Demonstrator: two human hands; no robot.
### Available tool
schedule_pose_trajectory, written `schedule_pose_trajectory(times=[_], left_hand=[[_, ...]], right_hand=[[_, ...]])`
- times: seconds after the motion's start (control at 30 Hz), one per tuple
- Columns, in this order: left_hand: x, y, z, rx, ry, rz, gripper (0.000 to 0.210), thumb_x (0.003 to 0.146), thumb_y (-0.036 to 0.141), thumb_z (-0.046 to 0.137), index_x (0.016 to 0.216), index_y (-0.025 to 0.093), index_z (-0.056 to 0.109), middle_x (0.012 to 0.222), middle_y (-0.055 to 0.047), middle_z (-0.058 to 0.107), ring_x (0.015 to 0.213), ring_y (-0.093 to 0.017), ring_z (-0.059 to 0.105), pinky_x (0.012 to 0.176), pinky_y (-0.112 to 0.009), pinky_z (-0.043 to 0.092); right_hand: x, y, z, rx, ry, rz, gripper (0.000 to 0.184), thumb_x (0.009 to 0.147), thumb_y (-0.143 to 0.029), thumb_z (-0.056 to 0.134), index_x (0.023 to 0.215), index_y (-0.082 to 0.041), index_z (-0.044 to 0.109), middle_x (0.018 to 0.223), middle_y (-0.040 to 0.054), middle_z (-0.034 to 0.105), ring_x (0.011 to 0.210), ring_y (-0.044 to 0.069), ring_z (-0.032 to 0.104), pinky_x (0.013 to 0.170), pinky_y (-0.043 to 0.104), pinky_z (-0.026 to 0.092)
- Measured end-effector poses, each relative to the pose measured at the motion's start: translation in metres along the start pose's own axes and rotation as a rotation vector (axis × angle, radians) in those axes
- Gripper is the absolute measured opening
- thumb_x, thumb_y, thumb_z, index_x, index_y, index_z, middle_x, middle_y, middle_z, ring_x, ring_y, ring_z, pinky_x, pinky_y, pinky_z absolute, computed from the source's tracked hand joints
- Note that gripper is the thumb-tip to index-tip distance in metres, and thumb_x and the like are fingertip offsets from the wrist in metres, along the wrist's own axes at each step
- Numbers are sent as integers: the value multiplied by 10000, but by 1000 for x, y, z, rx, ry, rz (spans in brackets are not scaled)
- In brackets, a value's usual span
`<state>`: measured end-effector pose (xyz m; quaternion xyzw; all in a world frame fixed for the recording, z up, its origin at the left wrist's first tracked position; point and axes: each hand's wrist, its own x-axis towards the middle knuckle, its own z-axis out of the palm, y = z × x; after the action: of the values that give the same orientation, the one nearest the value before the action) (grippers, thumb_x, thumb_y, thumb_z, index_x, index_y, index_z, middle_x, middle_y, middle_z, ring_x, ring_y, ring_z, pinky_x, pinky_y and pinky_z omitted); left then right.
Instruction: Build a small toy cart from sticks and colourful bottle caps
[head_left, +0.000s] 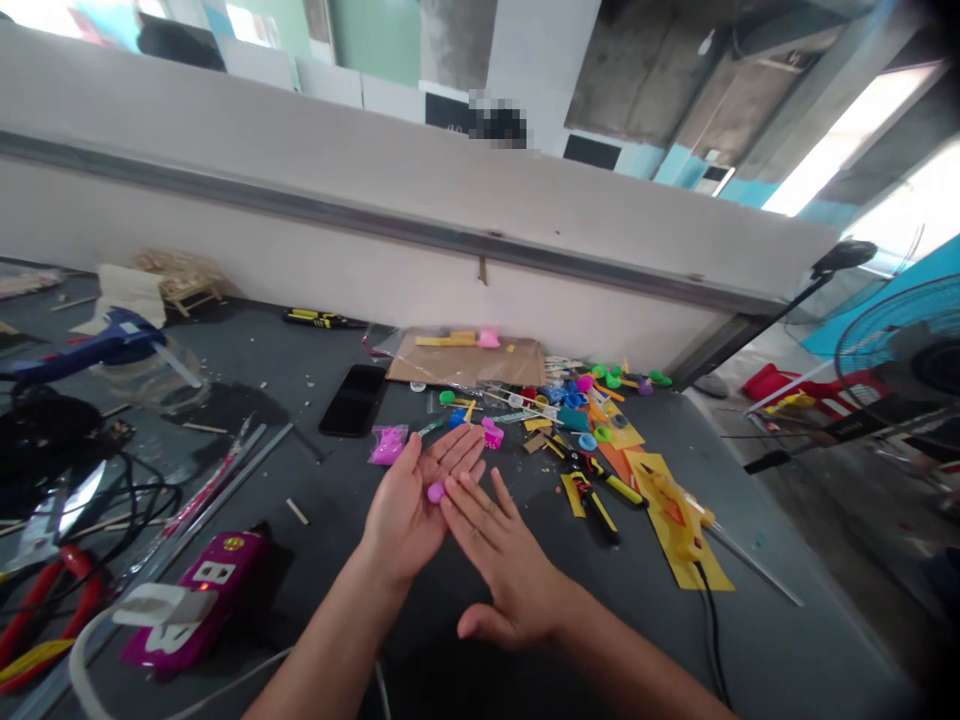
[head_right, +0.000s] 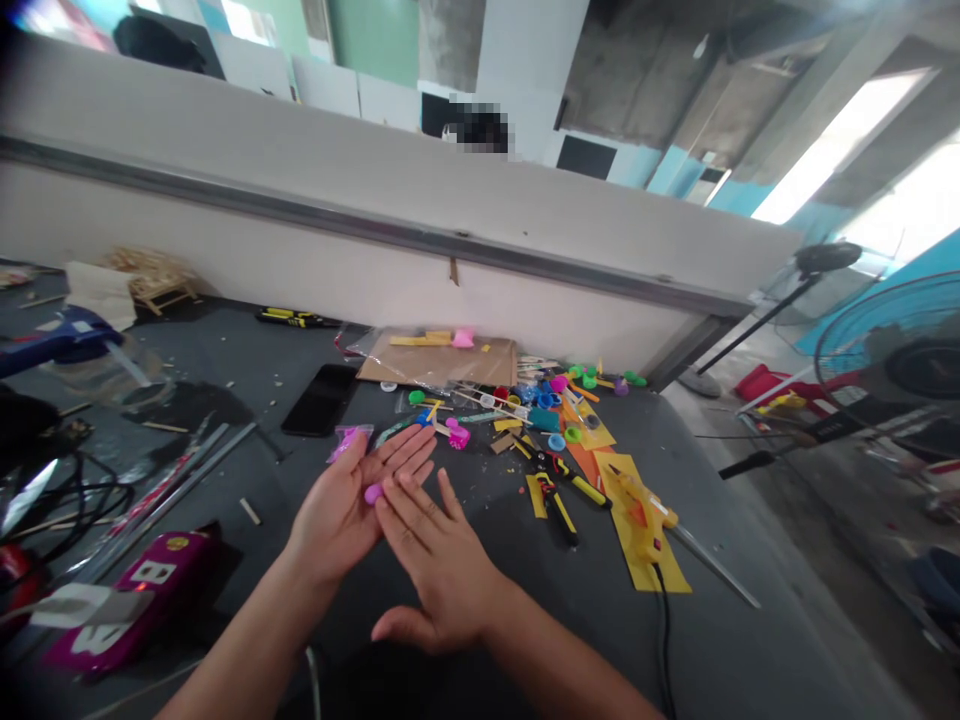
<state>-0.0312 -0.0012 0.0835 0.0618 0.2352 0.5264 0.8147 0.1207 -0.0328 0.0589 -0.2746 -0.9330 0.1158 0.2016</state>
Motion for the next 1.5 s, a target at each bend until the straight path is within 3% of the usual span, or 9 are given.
schedule_pose_trajectory(times=[0.27, 0.4, 0.5, 0.57, 0.73, 0.9, 1.1, 1.23, 1.5], left_hand=[[5, -9, -3, -52, -66, -46, 453, 916, 344, 304, 1259, 110, 485, 1196, -138, 600, 1083, -221, 572, 869, -328, 484], [9, -21, -1, -53, -52, -3, 424, 905, 357, 339, 1228, 155, 525, 1192, -83, 608, 1187, -233, 489, 981, -336, 398], [18, -22, -9, -89, 126, 87, 371, 908, 280, 330, 1159, 147, 568, 1149, -75, 633, 1194, -191, 483, 982, -281, 392], [25, -19, -19, -87, 253, 151, 367, 903, 246, 308, 1101, 123, 592, 1122, -100, 643, 1168, -174, 507, 967, -272, 407], [33, -16, -44, -19, 266, 263, 368, 879, 283, 344, 1069, 108, 605, 1242, -141, 568, 1173, -203, 505, 989, -328, 397], [34, -19, -50, 40, 263, 258, 358, 877, 253, 347, 1106, 129, 593, 1248, -147, 563, 1171, -203, 509, 1009, -348, 379], [36, -22, -45, 82, 289, 226, 318, 864, 198, 365, 1058, 111, 601, 1256, -160, 552, 1161, -208, 519, 1019, -351, 375], [29, -14, -42, 118, 260, 254, 306, 869, 205, 372, 1048, 118, 604, 1282, -146, 533, 1166, -212, 513, 1014, -349, 379], [23, -23, -39, 263, 199, 176, 261, 812, 213, 544, 1048, 139, 627, 1134, -142, 634, 986, -201, 621, 843, -296, 490]], right_hand=[[23, 0, -25, 198, 309, 111, 532, 900, -474, 293, 1334, -171, 353, 1352, 74, 456, 1323, 222, 307, 1120, 474, 145], [48, 3, -6, 101, 276, 100, 578, 911, -507, 219, 1336, -143, 364, 1376, 84, 430, 1333, 233, 277, 1121, 484, 96], [58, 17, 11, 200, 374, 160, 593, 907, -542, 191, 1311, -160, 396, 1336, 78, 474, 1306, 225, 330, 1121, 472, 104], [58, 31, 17, 351, 462, 220, 535, 925, -503, 192, 1273, -175, 431, 1286, 81, 518, 1259, 199, 401, 1093, 423, 227], [33, 59, 9, 548, 737, 485, 425, 952, -400, 197, 1243, -175, 410, 1130, 105, 589, 1044, 177, 566, 873, 339, 457], [-12, 49, 8, 204, 322, 658, 292, 859, -430, 485, 1032, -206, 556, 881, 36, 608, 748, 149, 594, 713, 283, 478], [-21, 31, 44, -67, 18, 540, 358, 771, -408, 635, 1065, -214, 569, 979, 68, 574, 928, 210, 556, 786, 329, 467], [-9, 36, 46, -3, 130, 516, 138, 858, -283, 538, 948, -208, 611, 899, 46, 594, 883, 173, 560, 792, 291, 458], [9, 38, 23, 212, 500, 602, 148, 853, -300, 512, 878, -200, 617, 844, 39, 603, 722, 143, 558, 611, 247, 455]])
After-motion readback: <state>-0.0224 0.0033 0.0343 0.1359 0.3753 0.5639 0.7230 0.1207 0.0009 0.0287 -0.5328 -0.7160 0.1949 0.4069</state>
